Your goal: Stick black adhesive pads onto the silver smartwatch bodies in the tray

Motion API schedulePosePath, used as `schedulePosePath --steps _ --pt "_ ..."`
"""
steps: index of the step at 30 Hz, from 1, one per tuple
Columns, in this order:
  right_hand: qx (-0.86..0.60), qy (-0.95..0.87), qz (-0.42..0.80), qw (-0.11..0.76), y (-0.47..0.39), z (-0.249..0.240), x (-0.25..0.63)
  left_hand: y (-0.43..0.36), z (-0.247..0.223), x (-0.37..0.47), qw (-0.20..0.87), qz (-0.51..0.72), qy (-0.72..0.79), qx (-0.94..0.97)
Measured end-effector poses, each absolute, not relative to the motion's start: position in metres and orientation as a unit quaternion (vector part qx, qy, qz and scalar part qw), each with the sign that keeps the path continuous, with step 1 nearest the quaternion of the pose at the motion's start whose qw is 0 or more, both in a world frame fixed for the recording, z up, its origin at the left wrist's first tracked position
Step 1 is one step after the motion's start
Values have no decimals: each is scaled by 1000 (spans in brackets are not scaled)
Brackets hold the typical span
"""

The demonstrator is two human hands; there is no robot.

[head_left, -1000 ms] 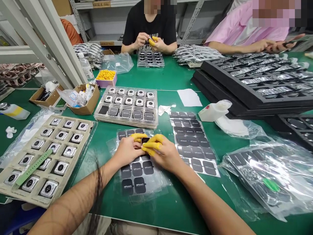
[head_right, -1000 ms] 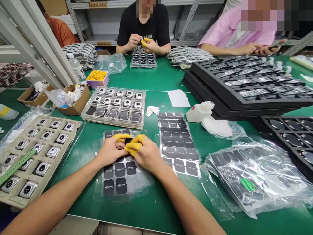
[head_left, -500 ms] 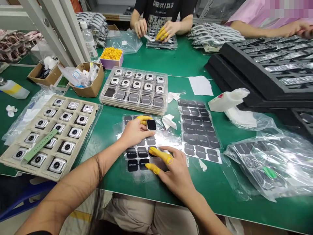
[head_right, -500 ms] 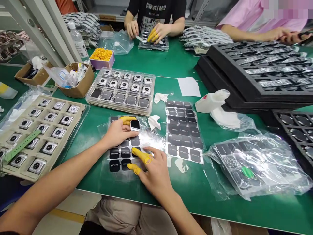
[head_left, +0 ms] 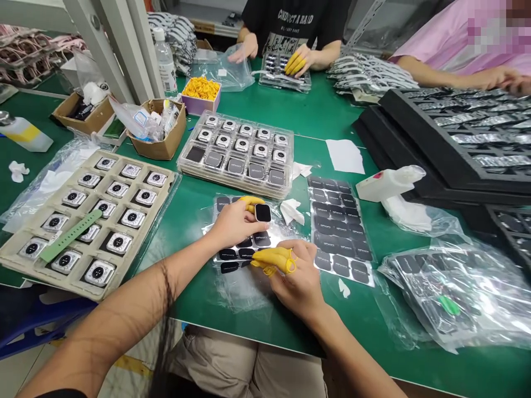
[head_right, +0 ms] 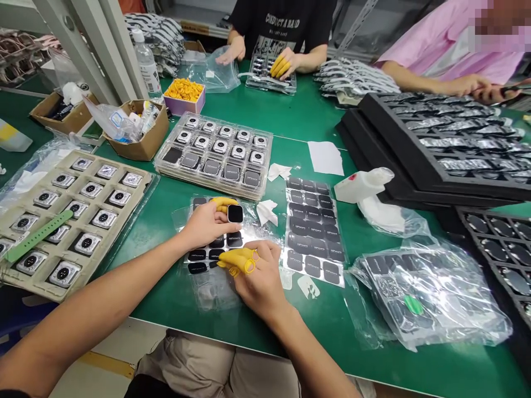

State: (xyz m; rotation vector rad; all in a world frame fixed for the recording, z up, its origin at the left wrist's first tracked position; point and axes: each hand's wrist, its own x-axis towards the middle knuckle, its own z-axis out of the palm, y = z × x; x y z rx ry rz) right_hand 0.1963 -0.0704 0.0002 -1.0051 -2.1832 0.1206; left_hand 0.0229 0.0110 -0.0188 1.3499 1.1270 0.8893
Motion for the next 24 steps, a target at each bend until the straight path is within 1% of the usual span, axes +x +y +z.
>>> schedulePosePath --steps 5,8,13,15,20,24 --pt "-332 -872 29 358 -60 5 197 13 -18 22 571 367 479 557" --pt "-298 -892 23 338 -51 6 199 14 -15 22 576 366 481 550" --pt "-208 -927 84 302 -32 12 204 13 -8 23 581 388 481 529" --pt "-188 -932 90 298 -26 16 204 13 -6 24 585 386 482 526" --pt "-189 -922 61 333 -20 20 201 15 -6 23 589 380 480 527" --pt "-226 -919 85 311 -22 15 202 16 -8 22 587 362 488 535"
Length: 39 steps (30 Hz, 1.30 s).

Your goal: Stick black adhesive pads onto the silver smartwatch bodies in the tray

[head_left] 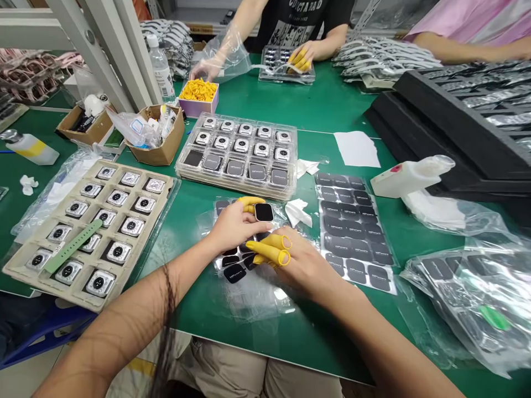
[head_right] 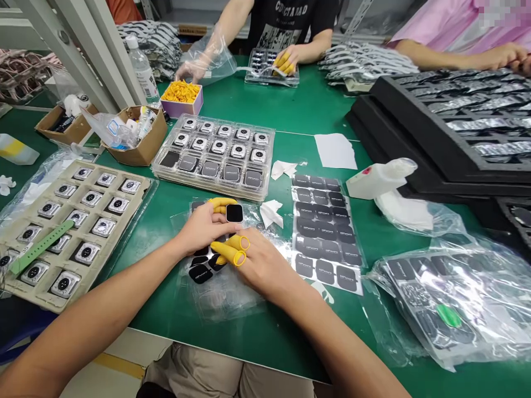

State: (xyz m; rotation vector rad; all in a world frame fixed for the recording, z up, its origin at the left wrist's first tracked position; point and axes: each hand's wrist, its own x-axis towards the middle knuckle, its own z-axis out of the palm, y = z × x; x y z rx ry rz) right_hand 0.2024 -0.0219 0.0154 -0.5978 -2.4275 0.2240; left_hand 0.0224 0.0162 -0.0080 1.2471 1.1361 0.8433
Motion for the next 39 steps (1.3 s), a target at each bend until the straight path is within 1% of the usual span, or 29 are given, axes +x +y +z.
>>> schedulePosePath --steps 3,6,10,11,12,15,17,19,22,25,29,39 --pt "-227 -918 121 301 -26 12 206 16 -10 22 591 363 488 530" --pt "-213 -914 146 312 -30 13 209 15 -10 23 602 364 481 523" --pt "-205 -909 146 334 -39 28 213 14 -11 23 604 372 475 520" --pt "-207 -900 164 346 -42 35 215 14 -12 23 603 370 474 524" --pt "-208 -882 206 369 -43 42 218 13 -12 23 599 367 473 531" --pt "-225 -744 429 461 -39 58 227 12 -10 22 572 353 478 565" --pt "-309 -638 520 477 -30 57 232 11 -8 22 545 334 488 594" --pt "-440 -575 528 444 -17 45 233 10 -6 23 523 315 496 617" --pt "-539 -472 564 411 -3 21 230 9 -3 23 484 296 500 654" --pt "-552 -411 589 424 2 9 224 9 0 24 444 276 494 694" --pt "-545 -370 607 444 2 8 217 8 2 26 412 248 512 711" --pt "-555 -350 613 440 2 6 214 7 4 28 395 256 507 722"
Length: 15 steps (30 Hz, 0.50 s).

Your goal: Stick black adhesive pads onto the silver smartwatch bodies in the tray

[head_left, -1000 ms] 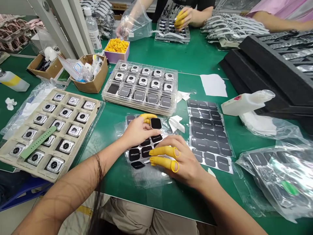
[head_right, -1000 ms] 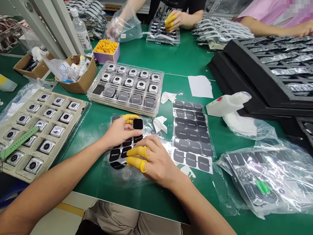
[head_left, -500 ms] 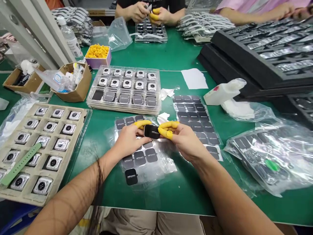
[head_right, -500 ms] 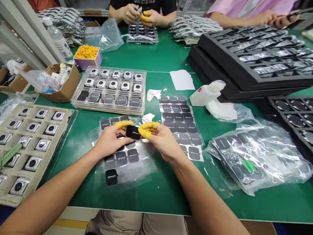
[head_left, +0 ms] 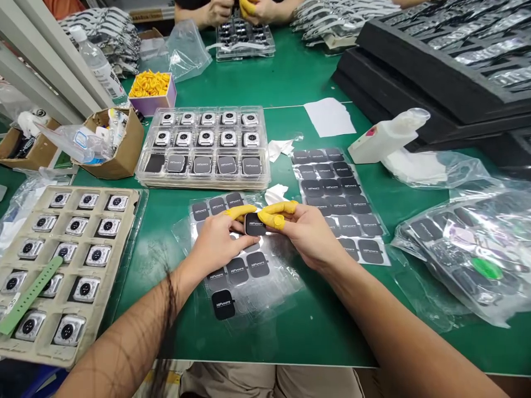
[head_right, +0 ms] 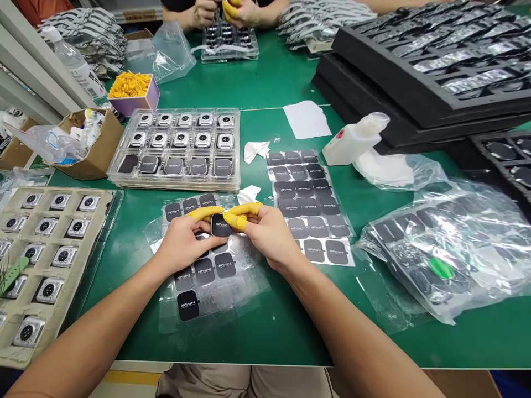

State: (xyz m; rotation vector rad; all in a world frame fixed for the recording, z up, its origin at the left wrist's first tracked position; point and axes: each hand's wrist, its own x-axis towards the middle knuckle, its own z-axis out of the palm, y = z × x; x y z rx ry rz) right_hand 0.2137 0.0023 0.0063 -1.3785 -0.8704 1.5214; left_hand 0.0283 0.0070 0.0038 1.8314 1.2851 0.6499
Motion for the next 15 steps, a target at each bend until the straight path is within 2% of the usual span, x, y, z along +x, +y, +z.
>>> schedulePosePath --steps 15 --pt "-560 -372 596 439 1 4 213 6 4 28 391 252 508 725"
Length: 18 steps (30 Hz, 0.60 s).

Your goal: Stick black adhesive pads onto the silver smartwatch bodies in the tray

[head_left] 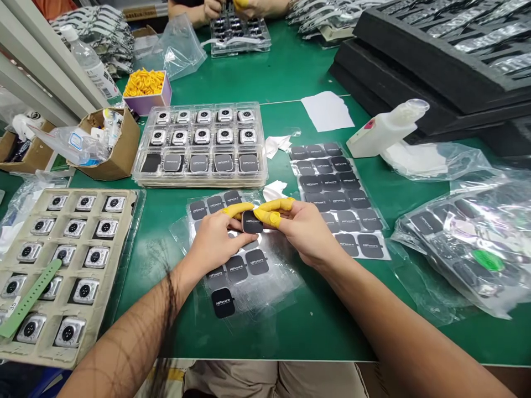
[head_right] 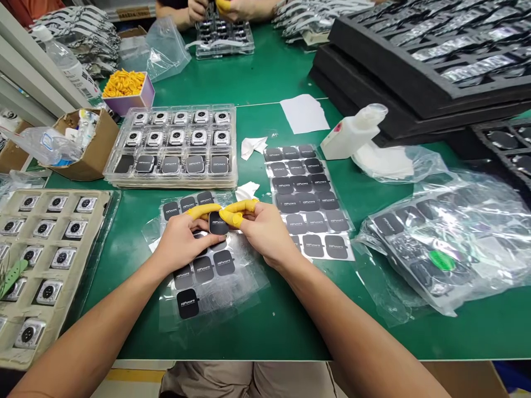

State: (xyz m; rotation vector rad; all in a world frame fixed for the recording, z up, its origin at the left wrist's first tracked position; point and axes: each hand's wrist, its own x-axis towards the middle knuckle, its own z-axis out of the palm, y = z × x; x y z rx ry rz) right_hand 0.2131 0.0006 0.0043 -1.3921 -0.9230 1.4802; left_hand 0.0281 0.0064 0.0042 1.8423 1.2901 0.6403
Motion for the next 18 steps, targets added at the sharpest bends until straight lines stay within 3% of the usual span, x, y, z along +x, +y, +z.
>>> schedulePosePath --steps 12,14,18 --pt "-555 -429 559 442 -1 2 210 8 1 28 365 247 513 736" --pt "-579 -485 489 436 -2 1 214 8 0 27 390 251 517 719" --pt "-587 -652 215 429 -4 -1 228 8 -2 25 495 282 510 644"
